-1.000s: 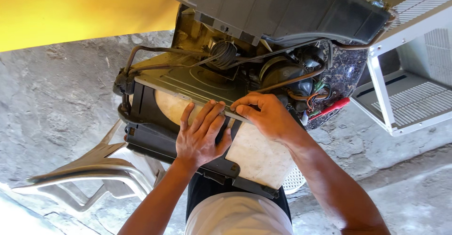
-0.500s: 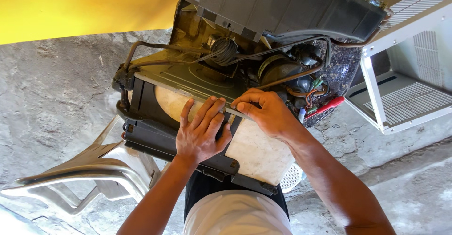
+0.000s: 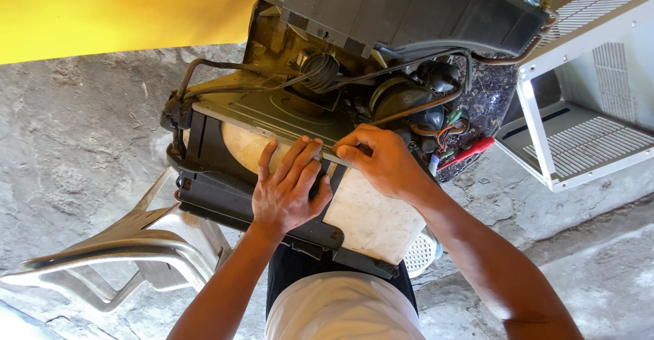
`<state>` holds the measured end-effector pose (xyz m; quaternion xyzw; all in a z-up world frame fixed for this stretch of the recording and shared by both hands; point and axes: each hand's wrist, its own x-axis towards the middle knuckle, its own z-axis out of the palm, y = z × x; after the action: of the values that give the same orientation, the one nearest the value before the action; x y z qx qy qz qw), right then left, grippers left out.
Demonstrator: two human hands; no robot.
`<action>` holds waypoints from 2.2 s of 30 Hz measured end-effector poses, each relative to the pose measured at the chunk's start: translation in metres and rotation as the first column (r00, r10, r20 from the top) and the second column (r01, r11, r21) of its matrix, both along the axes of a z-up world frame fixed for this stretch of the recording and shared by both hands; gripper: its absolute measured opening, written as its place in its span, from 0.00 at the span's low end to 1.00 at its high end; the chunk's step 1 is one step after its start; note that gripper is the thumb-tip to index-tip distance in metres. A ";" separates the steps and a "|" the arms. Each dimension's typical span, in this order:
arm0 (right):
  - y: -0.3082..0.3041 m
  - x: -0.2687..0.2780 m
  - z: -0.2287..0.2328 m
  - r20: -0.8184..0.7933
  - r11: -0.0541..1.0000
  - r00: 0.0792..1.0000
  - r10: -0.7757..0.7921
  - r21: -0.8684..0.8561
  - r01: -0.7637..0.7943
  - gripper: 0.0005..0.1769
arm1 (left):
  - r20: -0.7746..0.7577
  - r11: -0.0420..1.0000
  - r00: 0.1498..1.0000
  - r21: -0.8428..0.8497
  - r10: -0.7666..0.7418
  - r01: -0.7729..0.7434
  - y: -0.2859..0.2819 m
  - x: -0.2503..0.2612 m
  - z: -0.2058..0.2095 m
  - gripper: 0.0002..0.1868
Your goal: The person disassembles and reassembles parts of an air conditioner unit on a table. They remove a plastic cover, use a red screwdriver to loosen screws, detach a metal grille, and then reattach the components.
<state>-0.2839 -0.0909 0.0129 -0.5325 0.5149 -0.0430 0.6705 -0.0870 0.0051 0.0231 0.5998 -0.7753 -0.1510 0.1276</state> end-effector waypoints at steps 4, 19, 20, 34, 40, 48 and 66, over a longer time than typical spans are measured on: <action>-0.002 -0.001 0.001 0.035 0.988 0.998 0.045 -0.153 -0.039 0.11 | -0.041 0.999 0.999 -0.032 -0.015 0.014 -0.002 0.001 0.001 0.11; -0.021 -0.009 -0.008 0.108 0.888 0.934 0.341 -0.363 -0.282 0.09 | -0.105 0.991 0.994 -0.127 0.036 -0.049 0.002 -0.003 -0.001 0.14; -0.024 -0.010 -0.009 0.117 0.894 0.926 0.359 -0.330 -0.304 0.10 | -0.102 0.991 0.994 -0.126 0.039 -0.052 0.003 -0.003 -0.002 0.14; -0.031 -0.013 -0.020 0.202 0.970 0.952 0.230 0.029 -0.240 0.15 | -0.068 0.986 0.994 -0.137 0.084 -0.092 0.002 -0.004 -0.005 0.18; -0.004 -0.010 -0.012 -0.076 0.993 0.992 0.099 -0.060 -0.104 0.16 | 0.001 0.980 0.994 -0.166 0.108 -0.106 0.007 -0.006 -0.005 0.18; 0.026 -0.002 -0.014 0.002 0.869 0.999 -0.040 -0.493 0.036 0.08 | 0.175 0.987 0.971 -0.046 0.161 -0.155 0.016 -0.030 0.026 0.14; 0.024 -0.001 -0.015 0.079 0.795 0.992 -0.101 -0.592 0.128 0.10 | -0.108 0.984 0.983 -0.083 0.146 -0.156 0.015 -0.012 0.005 0.17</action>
<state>-0.2846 -0.0668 -0.0019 -0.6827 0.4921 -0.2545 0.4764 -0.0989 0.0201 0.0281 0.6421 -0.7261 -0.1358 0.2051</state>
